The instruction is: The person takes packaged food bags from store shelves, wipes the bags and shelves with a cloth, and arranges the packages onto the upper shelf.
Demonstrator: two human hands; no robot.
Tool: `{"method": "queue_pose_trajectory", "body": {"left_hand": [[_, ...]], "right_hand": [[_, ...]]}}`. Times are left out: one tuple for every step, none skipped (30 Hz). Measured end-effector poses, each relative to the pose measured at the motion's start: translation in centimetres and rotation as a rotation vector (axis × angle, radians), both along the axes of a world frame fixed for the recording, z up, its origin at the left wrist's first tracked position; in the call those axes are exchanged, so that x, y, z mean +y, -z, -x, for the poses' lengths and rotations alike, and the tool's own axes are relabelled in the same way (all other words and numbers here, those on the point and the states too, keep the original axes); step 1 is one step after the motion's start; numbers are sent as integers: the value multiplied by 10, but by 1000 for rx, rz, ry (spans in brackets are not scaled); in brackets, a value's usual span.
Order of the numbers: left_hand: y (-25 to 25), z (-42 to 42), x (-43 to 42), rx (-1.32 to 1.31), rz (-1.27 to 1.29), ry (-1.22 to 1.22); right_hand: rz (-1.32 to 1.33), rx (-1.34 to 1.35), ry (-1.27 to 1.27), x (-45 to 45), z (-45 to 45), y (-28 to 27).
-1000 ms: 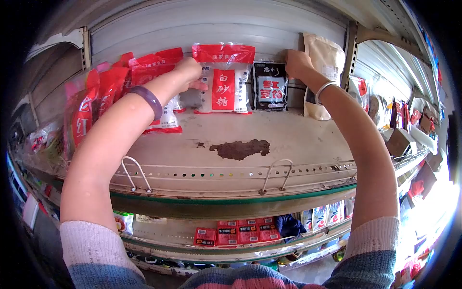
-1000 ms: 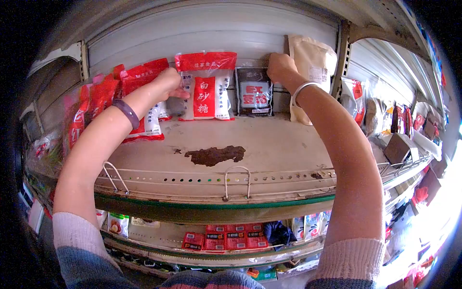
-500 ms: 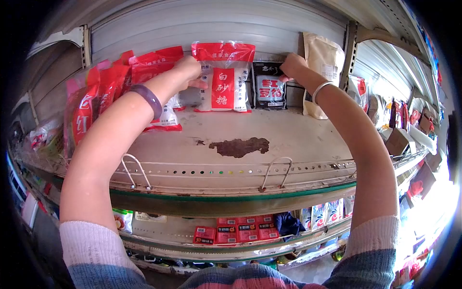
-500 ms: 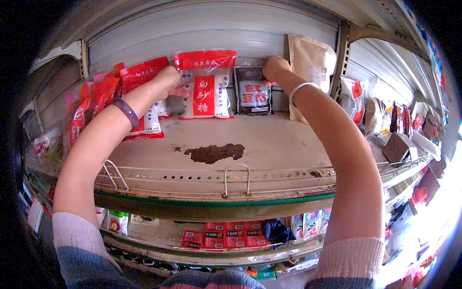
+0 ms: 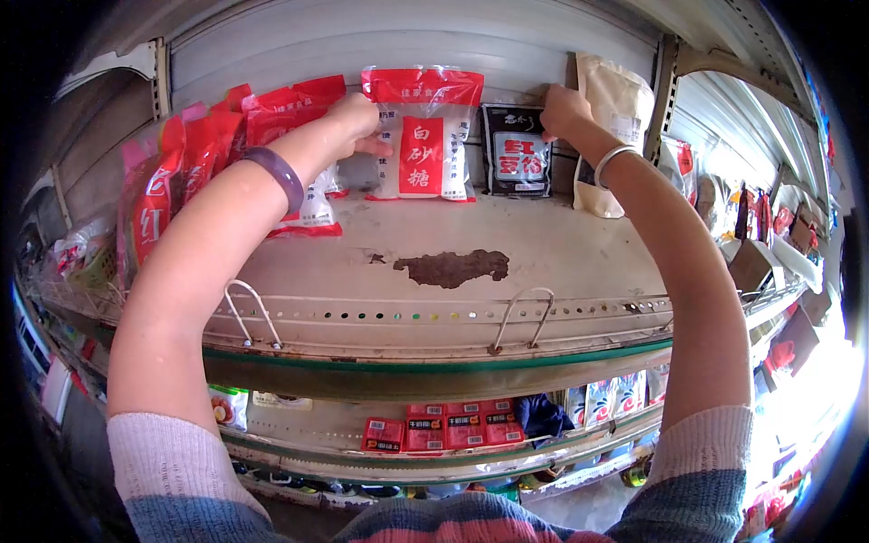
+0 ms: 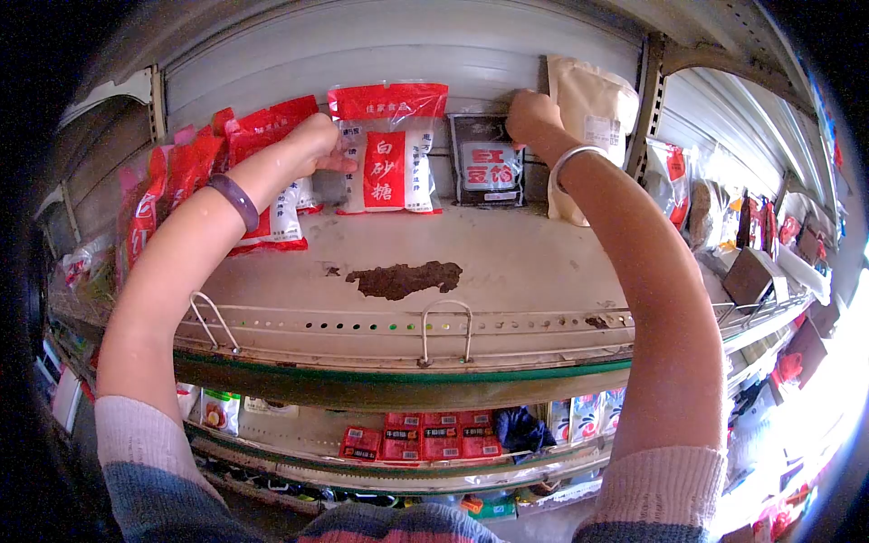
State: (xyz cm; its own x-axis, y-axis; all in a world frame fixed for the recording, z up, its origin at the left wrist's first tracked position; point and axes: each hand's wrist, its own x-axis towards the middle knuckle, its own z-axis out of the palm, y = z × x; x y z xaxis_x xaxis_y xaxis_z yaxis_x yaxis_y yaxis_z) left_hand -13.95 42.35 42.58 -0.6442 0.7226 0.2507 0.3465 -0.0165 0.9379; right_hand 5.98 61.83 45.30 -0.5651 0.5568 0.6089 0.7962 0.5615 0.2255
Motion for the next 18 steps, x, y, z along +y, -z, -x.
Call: {"method": "queue_pose_trajectory", "body": {"left_hand": [[0, 1, 0, -4, -3, 7], [1, 1, 0, -8, -5, 14], [1, 2, 1, -3, -16, 25], [2, 1, 0, 1, -28, 36], [2, 1, 0, 6, -40, 48], [1, 1, 0, 35, -14, 54], [0, 1, -1, 64, 11, 56], [-2, 1, -2, 93, 35, 57], [-4, 0, -2, 101, 39, 30], [-6, -2, -3, 107, 42, 2], [-9, -3, -5, 113, 46, -26], [-14, -1, -10, 231, 138, 19], [-21, -3, -17, 306, 192, 22], [-30, -9, -25, 376, 251, 24], [-40, -15, -32, 442, 314, 25], [-48, -20, -41, 501, 380, 26], [-56, -22, -53, 574, 388, 5], [-60, -21, -63, 567, 299, 22]], "right_hand": [[10, 19, 7, 4, 0, -1], [19, 37, 14, 8, 1, -2], [56, 23, 20, 11, 0, -2], [92, 9, 26, 10, -2, -3], [127, -5, 31, 8, -3, -4], [76, -71, 40, 6, -3, -4], [23, -137, 45, 3, -3, -2], [-32, -202, 49, 0, -3, -1], [-79, -180, 8, -4, -4, -1], [-127, -157, -34, -9, -7, 0], [-174, -136, -77, -12, -8, -2], [-225, -52, -90, 3, -4, -1], [-219, -149, -83, 2, -2, -11], [-211, -249, -77, -2, -1, -23], [-202, -351, -75, -7, 0, -35], [-98, -312, -266, -10, -3, -46], [46, -163, -407, -29, -7, -53], [186, -18, -556, -50, -11, -59]]}}
